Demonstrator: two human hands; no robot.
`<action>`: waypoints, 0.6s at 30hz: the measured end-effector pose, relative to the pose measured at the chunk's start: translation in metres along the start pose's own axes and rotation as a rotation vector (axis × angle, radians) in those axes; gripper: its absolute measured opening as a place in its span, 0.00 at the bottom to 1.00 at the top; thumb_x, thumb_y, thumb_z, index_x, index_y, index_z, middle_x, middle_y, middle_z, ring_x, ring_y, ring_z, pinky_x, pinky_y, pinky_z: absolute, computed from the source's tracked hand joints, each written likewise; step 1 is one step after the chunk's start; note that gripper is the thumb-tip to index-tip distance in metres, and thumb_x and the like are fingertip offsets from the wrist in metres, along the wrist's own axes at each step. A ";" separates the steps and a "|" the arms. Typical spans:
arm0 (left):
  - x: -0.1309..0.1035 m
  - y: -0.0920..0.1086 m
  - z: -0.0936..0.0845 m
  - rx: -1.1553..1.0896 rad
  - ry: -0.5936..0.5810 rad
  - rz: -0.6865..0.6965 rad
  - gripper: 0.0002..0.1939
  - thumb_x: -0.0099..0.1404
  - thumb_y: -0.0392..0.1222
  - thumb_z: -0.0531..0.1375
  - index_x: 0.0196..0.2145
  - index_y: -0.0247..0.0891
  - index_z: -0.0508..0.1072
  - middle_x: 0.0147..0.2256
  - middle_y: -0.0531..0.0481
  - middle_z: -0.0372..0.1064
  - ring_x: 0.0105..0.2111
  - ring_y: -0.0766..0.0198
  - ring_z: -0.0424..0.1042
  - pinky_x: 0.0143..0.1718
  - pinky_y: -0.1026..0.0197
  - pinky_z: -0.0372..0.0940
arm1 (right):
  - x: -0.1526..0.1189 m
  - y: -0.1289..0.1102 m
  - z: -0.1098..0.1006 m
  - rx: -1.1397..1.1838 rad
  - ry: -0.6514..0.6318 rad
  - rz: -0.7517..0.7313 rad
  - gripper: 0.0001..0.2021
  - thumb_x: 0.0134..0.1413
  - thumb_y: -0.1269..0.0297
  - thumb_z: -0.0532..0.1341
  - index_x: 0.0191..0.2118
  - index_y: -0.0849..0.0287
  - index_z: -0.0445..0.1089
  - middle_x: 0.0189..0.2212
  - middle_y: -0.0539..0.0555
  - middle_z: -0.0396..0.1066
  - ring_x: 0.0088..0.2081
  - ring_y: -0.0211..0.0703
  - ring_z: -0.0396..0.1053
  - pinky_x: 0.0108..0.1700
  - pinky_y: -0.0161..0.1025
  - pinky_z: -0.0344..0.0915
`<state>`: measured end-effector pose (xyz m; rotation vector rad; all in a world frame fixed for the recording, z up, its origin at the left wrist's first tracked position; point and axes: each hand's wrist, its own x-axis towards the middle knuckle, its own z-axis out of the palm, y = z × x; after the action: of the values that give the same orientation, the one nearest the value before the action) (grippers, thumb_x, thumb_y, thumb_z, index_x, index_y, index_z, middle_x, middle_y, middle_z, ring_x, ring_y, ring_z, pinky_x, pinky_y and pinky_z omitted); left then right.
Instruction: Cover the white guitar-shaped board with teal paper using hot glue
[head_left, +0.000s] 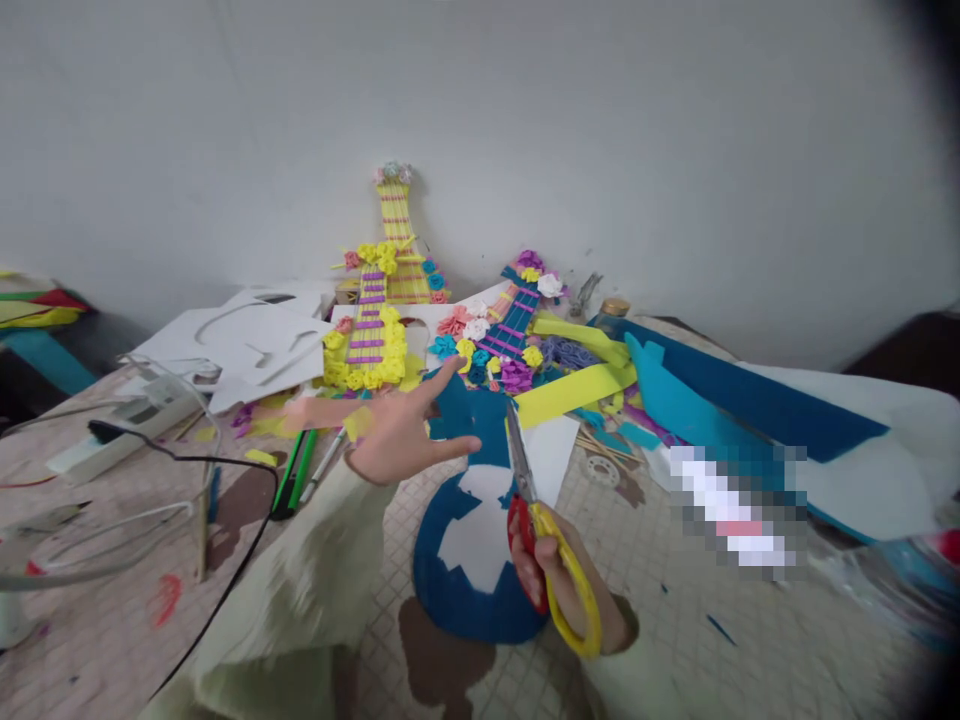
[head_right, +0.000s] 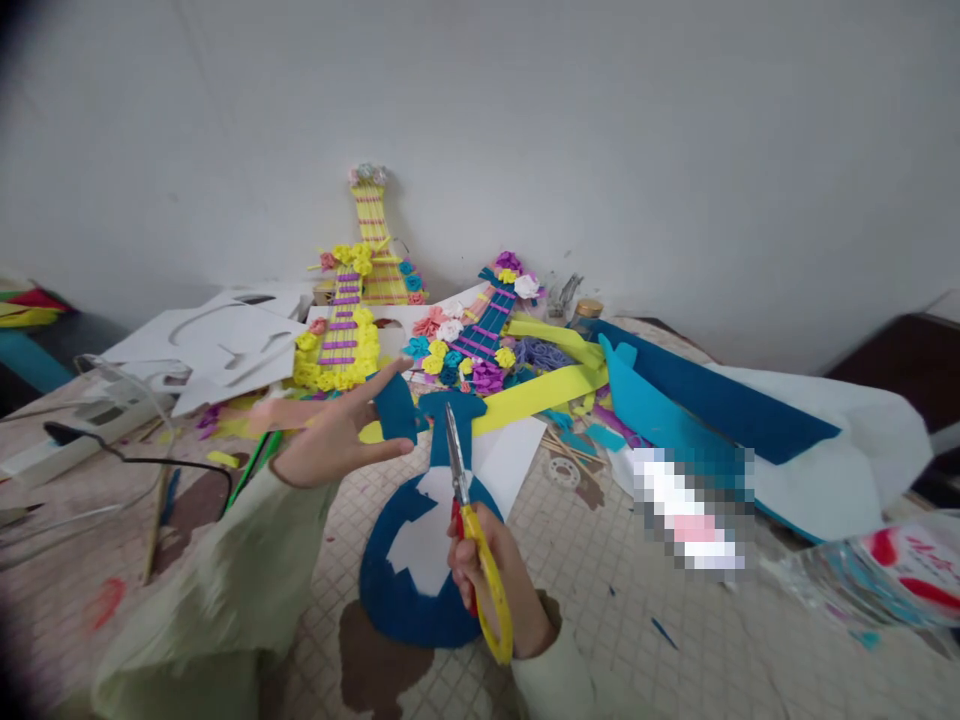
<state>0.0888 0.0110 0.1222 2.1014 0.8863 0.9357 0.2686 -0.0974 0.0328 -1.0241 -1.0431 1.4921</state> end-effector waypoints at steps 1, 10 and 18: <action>0.002 -0.002 0.005 -0.007 0.002 -0.001 0.47 0.50 0.45 0.65 0.62 0.41 0.44 0.60 0.37 0.49 0.52 0.48 0.61 0.48 0.49 0.63 | -0.002 0.001 0.000 0.001 -0.001 -0.002 0.27 0.35 0.34 0.57 0.28 0.55 0.59 0.15 0.44 0.54 0.12 0.31 0.50 0.11 0.31 0.50; 0.001 -0.001 0.038 -0.313 0.056 -0.014 0.66 0.43 0.44 0.69 0.59 0.55 0.18 0.63 0.45 0.11 0.56 0.42 0.52 0.46 0.47 0.67 | -0.014 0.012 -0.003 -0.034 -0.033 0.027 0.15 0.55 0.57 0.56 0.45 0.60 0.64 0.40 0.55 0.68 0.38 0.42 0.68 0.36 0.43 0.68; -0.001 0.004 0.056 -0.433 0.107 0.005 0.63 0.46 0.39 0.68 0.59 0.57 0.20 0.64 0.49 0.15 0.57 0.43 0.50 0.46 0.50 0.68 | -0.012 0.009 -0.002 -0.116 -0.007 -0.004 0.16 0.56 0.61 0.56 0.49 0.60 0.62 0.47 0.56 0.64 0.44 0.45 0.66 0.43 0.47 0.66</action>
<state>0.1340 -0.0085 0.0957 1.6971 0.6579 1.1376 0.2697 -0.1100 0.0251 -1.0979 -1.1466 1.4463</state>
